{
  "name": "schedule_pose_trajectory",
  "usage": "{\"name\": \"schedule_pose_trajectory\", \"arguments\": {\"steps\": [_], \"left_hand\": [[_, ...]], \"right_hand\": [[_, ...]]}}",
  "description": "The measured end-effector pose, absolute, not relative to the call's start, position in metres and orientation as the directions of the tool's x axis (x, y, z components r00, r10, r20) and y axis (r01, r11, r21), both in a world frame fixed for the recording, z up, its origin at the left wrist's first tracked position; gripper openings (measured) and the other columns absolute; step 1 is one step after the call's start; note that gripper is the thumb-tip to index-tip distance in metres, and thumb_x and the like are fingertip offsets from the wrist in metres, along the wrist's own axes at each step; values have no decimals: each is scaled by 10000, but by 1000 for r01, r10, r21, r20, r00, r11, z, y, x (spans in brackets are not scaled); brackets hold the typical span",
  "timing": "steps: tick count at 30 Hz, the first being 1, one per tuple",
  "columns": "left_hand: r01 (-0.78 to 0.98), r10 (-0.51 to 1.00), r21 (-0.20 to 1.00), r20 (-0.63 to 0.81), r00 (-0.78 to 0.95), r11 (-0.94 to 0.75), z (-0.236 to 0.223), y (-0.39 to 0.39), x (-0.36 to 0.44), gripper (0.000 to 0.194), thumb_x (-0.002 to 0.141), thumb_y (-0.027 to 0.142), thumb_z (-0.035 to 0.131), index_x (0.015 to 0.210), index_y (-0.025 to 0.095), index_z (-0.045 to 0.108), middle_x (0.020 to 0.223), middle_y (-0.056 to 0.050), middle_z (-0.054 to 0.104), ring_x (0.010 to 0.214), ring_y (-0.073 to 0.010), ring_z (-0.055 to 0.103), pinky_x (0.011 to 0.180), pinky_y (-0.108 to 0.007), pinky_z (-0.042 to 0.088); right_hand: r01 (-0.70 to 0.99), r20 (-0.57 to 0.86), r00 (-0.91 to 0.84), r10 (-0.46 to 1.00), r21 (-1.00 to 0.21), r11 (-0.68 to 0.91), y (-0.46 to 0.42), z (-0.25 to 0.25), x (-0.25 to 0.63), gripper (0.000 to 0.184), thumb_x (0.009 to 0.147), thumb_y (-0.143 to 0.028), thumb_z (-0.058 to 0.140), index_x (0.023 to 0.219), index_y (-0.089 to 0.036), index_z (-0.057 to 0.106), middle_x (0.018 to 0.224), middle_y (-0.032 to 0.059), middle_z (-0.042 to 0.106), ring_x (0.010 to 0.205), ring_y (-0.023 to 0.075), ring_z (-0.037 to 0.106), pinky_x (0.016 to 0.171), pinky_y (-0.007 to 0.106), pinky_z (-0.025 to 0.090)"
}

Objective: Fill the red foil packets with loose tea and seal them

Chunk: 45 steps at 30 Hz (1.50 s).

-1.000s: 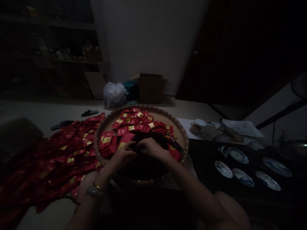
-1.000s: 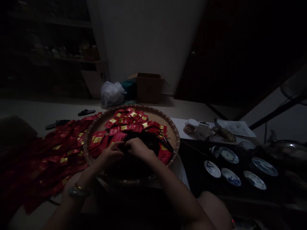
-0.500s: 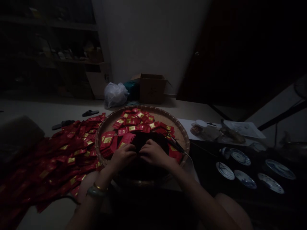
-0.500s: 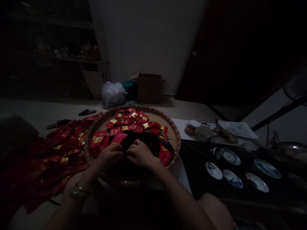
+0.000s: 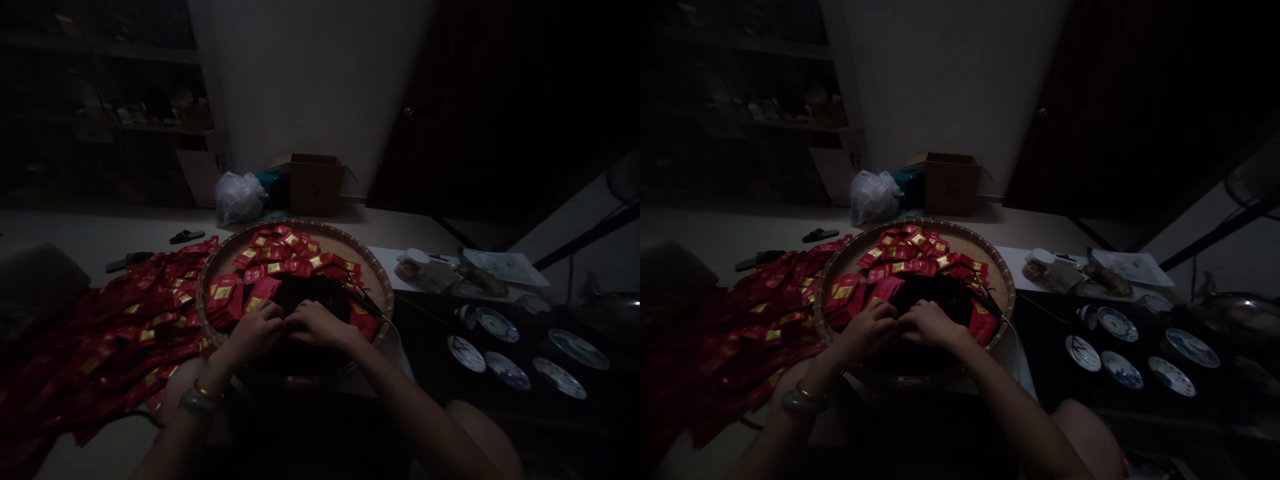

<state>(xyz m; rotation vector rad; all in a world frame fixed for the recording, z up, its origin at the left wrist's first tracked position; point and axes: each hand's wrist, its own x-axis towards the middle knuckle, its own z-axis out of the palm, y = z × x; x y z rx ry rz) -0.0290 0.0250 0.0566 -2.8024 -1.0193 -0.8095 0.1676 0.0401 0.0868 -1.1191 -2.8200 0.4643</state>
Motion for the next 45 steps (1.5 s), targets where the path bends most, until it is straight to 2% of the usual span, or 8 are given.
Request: {"name": "schedule_pose_trajectory", "arguments": {"steps": [8,12,16,26,32,40,43,45], "left_hand": [[493,790,617,468,396,-613,31,22,-30,157,841,204,542,989,193,593,1147,-102,544,1025,-192,570,840,-319,492],[396,920,860,184,347,-322,17,24,-27,730,649,233,730,1294,190,391,1233,-133,548,1075,-243,580,883,-378,497],[437,925,882,-4,380,-176,6,28,-23,538,633,207,694,1147,169,542,1044,-71,667,931,-227,632,820,-341,510],[352,925,923,12,379,-156,8,30,-19,371,617,276,713,950,134,636,853,-24,671,824,-205,599,726,-277,476],[375,923,911,17,384,-172,9,29,-16,263,606,301,714,770,131,599,703,29,581,690,-141,531,621,-222,435],[142,958,990,-55,283,15,30,25,-17,371,573,314,760,885,136,668,856,-30,704,862,-233,628,787,-330,495],[36,960,993,-119,254,113,38,21,-12,457,588,383,768,961,133,683,889,-55,728,889,-258,652,812,-364,505],[-3,961,988,-147,236,152,41,19,-9,489,588,415,772,972,124,687,891,-69,736,865,-263,664,787,-365,517]], "right_hand": [[675,-135,-737,662,-196,712,43,91,154,189,886,-291,538,881,-217,712,904,62,673,962,225,512,827,359,326],[651,-80,-749,657,-268,710,43,92,157,125,858,-234,577,877,-177,687,940,70,672,970,196,528,911,363,289],[677,-191,-734,652,-292,676,39,88,152,258,818,-368,622,918,-135,671,900,103,663,928,229,543,882,380,322],[683,-120,-710,693,-354,639,37,94,154,156,849,-205,564,931,-198,696,932,58,692,1022,219,529,1000,463,214],[684,-262,-728,634,-335,647,37,86,153,162,852,-203,540,861,-176,699,936,82,701,994,233,568,987,502,240],[580,182,-567,804,-604,546,40,89,177,338,773,-199,664,1109,-206,635,1023,65,672,963,182,592,909,346,385],[554,175,-445,878,-716,424,37,79,175,467,710,-253,728,1157,-193,608,1066,82,642,951,190,598,819,310,458],[510,117,-400,909,-796,327,36,71,170,297,737,-239,694,1029,-186,674,994,67,674,900,181,623,787,292,473]]}}
